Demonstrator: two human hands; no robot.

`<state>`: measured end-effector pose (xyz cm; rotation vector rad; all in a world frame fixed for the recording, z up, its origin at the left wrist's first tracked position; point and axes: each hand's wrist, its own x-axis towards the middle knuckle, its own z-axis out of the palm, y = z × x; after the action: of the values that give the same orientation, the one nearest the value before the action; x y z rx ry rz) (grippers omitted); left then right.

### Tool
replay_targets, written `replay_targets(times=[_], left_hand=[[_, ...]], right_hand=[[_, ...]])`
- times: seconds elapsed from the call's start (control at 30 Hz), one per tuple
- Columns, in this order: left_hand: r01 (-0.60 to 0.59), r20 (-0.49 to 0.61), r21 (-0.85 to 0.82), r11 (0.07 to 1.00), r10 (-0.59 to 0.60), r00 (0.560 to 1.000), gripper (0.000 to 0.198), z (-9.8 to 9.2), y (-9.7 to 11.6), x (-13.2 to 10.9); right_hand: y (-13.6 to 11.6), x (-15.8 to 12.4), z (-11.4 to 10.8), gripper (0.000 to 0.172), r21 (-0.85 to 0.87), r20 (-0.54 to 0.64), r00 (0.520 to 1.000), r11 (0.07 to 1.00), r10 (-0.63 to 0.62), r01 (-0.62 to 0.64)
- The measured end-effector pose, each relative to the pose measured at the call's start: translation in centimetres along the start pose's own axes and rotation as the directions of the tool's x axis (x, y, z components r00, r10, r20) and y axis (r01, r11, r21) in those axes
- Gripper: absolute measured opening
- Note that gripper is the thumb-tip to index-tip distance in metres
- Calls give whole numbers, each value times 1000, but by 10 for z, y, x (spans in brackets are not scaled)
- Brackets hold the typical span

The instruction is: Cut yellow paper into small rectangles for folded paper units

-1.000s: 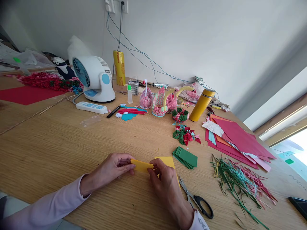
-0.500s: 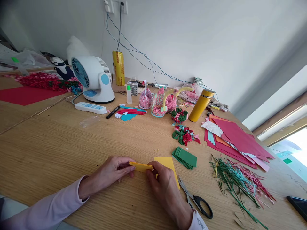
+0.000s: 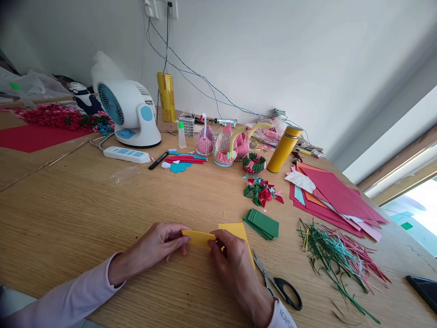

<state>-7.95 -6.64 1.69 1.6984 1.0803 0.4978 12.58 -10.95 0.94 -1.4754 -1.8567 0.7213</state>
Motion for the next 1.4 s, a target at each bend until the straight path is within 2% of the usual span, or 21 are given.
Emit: replay_targets(times=[0.17, 0.27, 0.33, 0.43, 0.53, 0.67, 0.83, 1.0, 1.1, 1.2, 1.3, 1.4], left_hand=[[-19, 51, -61, 998, 22, 998, 33, 1, -6, 3], [-21, 98, -180, 983, 39, 994, 32, -2, 1, 4], [-38, 103, -242, 969, 65, 993, 33, -4, 10, 4], [-93, 42, -300, 949, 111, 993, 34, -5, 26, 2], [-141, -32, -299, 944, 138, 990, 35, -1, 35, 1], [-138, -48, -290, 947, 129, 990, 36, 4, 38, 3], [-141, -47, -297, 944, 133, 990, 37, 5, 39, 7], [-178, -45, -213, 961, 172, 984, 39, 2, 41, 7], [-187, 14, -134, 973, 191, 982, 38, 0, 42, 6], [-184, 52, -83, 979, 189, 981, 33, -3, 43, 6], [-194, 11, -52, 980, 194, 981, 36, -5, 45, 10], [-194, 1, -81, 978, 194, 981, 36, -3, 46, 16]], right_hand=[[1, 1, -1, 20, 56, 27, 999, 997, 45, -47], [-1, 4, -7, 25, 251, 66, 992, 961, 103, -117], [-6, 6, -13, 27, 421, 112, 981, 887, 156, -189], [-13, 5, -21, 29, 630, 182, 952, 714, 247, -306], [-17, 2, -26, 29, 752, 211, 942, 573, 261, -327], [-17, -1, -29, 29, 805, 210, 948, 508, 238, -306], [-18, 0, -33, 32, 796, 161, 960, 545, 227, -262], [-19, 4, -36, 33, 609, -20, 988, 785, 154, -110], [-16, 5, -37, 31, 488, -109, 989, 872, 99, -34], [-10, 5, -37, 27, 382, -137, 987, 924, 79, -21], [-6, 6, -38, 26, 306, -122, 991, 952, 51, -11], [-7, 8, -39, 26, 381, -117, 991, 924, 72, -22]])
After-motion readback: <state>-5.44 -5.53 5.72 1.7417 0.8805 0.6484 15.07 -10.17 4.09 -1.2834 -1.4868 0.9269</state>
